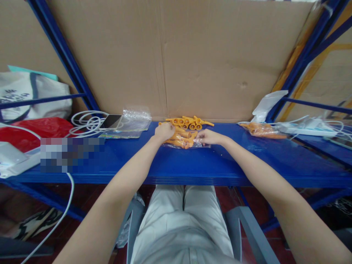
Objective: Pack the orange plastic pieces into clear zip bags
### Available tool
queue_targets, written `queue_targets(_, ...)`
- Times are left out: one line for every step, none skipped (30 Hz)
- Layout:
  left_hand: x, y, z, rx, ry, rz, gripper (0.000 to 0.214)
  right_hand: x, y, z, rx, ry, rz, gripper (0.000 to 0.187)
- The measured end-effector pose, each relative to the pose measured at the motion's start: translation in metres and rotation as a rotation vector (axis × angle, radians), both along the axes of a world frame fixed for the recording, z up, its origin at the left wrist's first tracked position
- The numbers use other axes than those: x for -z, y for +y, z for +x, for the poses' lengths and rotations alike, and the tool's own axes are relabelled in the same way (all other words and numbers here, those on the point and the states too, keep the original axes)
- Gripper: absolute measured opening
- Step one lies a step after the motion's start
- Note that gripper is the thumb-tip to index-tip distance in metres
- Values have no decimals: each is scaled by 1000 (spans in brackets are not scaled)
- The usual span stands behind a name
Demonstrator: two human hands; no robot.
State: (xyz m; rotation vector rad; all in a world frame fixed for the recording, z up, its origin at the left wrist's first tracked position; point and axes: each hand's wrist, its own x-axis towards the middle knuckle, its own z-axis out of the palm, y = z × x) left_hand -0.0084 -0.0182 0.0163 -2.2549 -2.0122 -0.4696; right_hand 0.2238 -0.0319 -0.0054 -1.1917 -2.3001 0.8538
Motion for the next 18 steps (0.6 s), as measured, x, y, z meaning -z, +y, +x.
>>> queue_targets(1, 1, 0, 12, 12, -2, 40, -2, -1, 1, 1, 4, -35, 29)
queue_targets(3, 3, 1, 35, 26, -5, 40, -5, -2, 3, 6, 20, -85, 26)
queue_targets(5, 5, 1, 70, 42, -8, 40, -8, -4, 5, 10, 49, -147, 23)
queue_targets(7, 7, 1, 113, 57, -10, 40, -11, -5, 8, 12, 92, -212, 20)
queue_targets(9, 10, 1, 158, 72, -13, 40, -14, -6, 10, 9, 143, -275, 19)
queue_targets(12, 14, 0, 201, 84, -16, 41, -17, -6, 13, 0, 200, -332, 19)
queue_targets(14, 17, 0, 234, 90, -22, 41, -20, -7, 15, -11, 257, -380, 21)
queue_targets(17, 21, -1, 256, 91, -29, 41, -22, -7, 17, -20, 306, -416, 24)
queue_targets(19, 25, -2, 272, 85, -36, 42, -24, -8, 18, -26, 342, -441, 29)
queue_targets(21, 29, -4, 288, 73, -43, 42, -24, -8, 18, -24, 363, -450, 32)
queue_targets(23, 32, -5, 307, 53, -48, 42, -24, -8, 18, -17, 370, -447, 34)
queue_targets(25, 36, -6, 328, 28, -53, 42, -23, -8, 17, -7, 366, -433, 33)
queue_targets(26, 39, -7, 351, 2, -56, 42, -21, -8, 15, 2, 350, -414, 30)
queue_targets(27, 42, -8, 373, -22, -61, 42, -19, -8, 14, 10, 330, -395, 27)
queue_targets(28, 44, -9, 396, -39, -68, 43, -17, -8, 12, 18, 311, -380, 23)
queue_targets(29, 45, -9, 415, -47, -80, 43, -15, -7, 11, 28, 298, -370, 19)
queue_targets(29, 45, -9, 431, -50, -93, 43, -15, -6, 11, 38, 295, -363, 16)
queue_targets(29, 44, -9, 443, -66, -97, 42, -14, -6, 11, 51, 302, -357, 13)
